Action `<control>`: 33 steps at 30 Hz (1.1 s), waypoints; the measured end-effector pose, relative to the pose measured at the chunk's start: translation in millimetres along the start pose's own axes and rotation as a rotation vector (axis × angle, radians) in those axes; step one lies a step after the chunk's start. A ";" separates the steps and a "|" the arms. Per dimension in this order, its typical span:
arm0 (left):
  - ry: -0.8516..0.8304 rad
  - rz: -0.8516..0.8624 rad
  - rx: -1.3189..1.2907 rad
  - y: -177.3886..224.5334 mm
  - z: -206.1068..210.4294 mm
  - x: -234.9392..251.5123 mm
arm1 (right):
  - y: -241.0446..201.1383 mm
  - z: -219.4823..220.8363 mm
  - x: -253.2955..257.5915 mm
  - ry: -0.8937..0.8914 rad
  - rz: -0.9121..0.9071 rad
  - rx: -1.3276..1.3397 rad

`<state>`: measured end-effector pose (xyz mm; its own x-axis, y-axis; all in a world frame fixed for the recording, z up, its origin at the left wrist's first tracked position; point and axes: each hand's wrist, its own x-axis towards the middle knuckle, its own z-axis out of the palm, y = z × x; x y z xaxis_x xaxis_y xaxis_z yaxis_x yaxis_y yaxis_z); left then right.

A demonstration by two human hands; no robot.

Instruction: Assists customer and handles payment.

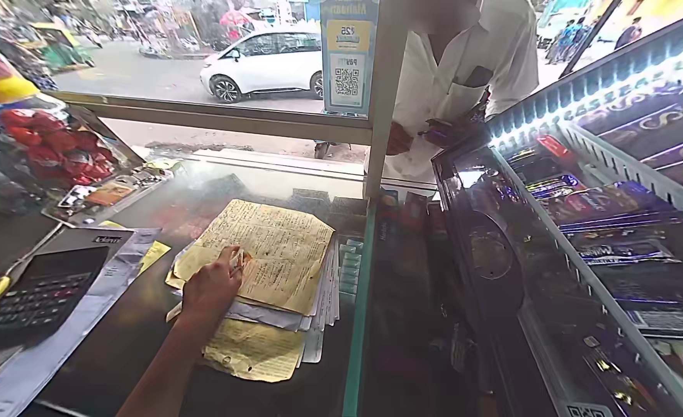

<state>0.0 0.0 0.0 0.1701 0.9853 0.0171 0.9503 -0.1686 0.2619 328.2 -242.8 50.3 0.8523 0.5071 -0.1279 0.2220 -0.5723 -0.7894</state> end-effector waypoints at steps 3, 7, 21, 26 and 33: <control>-0.013 -0.005 0.000 -1.9 -1.5 2.6 | -4.0 2.5 -6.9 0.034 0.022 -0.089; -0.008 -0.008 -0.003 -2.8 -1.7 0.4 | -10.6 3.2 -6.7 -0.007 -0.071 -0.203; -0.027 0.013 -0.006 0.4 -4.2 -0.5 | -29.6 11.8 -31.7 0.307 0.123 0.055; -0.033 0.005 -0.011 0.4 -1.4 -2.0 | -25.3 7.6 -30.3 0.080 -0.027 0.199; -0.033 0.027 -0.028 0.7 -5.3 -1.6 | 49.5 1.9 -70.5 0.257 -0.049 -0.060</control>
<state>-1.0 -1.6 5.3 0.2042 0.9789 -0.0072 0.9376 -0.1935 0.2888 278.3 -305.6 19.1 0.9305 0.3591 0.0721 0.2870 -0.5924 -0.7528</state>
